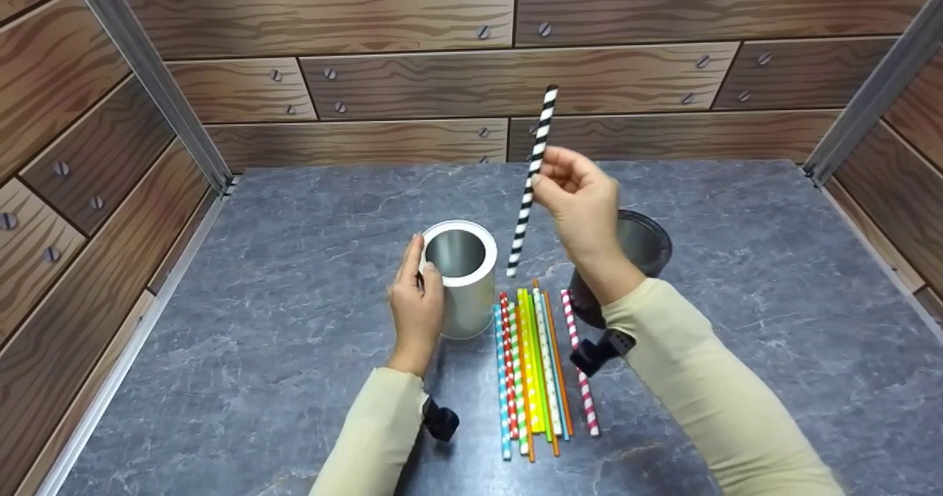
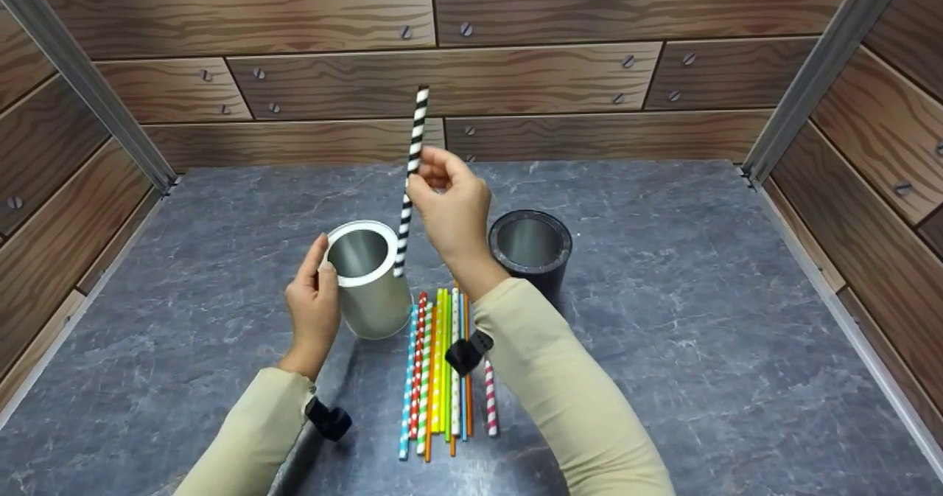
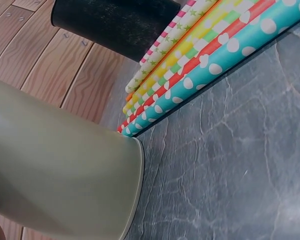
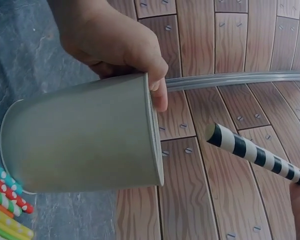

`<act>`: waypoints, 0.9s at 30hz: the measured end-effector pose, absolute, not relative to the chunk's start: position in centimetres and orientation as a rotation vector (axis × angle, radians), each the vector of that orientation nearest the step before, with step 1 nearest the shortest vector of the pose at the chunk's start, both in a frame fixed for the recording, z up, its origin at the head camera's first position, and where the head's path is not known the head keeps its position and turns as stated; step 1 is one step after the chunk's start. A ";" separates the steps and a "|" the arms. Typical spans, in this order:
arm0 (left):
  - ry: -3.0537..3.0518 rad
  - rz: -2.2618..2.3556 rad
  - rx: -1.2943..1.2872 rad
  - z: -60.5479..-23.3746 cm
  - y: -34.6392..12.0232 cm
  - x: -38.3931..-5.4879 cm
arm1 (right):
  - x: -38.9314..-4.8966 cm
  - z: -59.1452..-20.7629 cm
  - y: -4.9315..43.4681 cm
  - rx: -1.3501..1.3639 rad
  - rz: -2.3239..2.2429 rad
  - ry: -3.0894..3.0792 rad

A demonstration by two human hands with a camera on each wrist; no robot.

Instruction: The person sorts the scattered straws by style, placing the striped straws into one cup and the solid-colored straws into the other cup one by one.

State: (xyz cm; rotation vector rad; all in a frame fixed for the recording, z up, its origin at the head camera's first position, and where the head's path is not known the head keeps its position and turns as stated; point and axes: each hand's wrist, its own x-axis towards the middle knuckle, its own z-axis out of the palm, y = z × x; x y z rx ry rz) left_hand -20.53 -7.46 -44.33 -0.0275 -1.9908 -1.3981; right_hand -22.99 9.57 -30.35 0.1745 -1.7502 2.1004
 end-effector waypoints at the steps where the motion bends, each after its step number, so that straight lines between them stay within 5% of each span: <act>1: -1.986 -1.392 -0.025 -44.4 -7.4 -20.5 | -23.1 -30.3 9.4 0.185 2.081 -1.737; 27: -1.905 -1.369 0.007 -44.8 -7.0 -20.9 | -23.9 -36.5 4.0 0.349 1.796 -1.783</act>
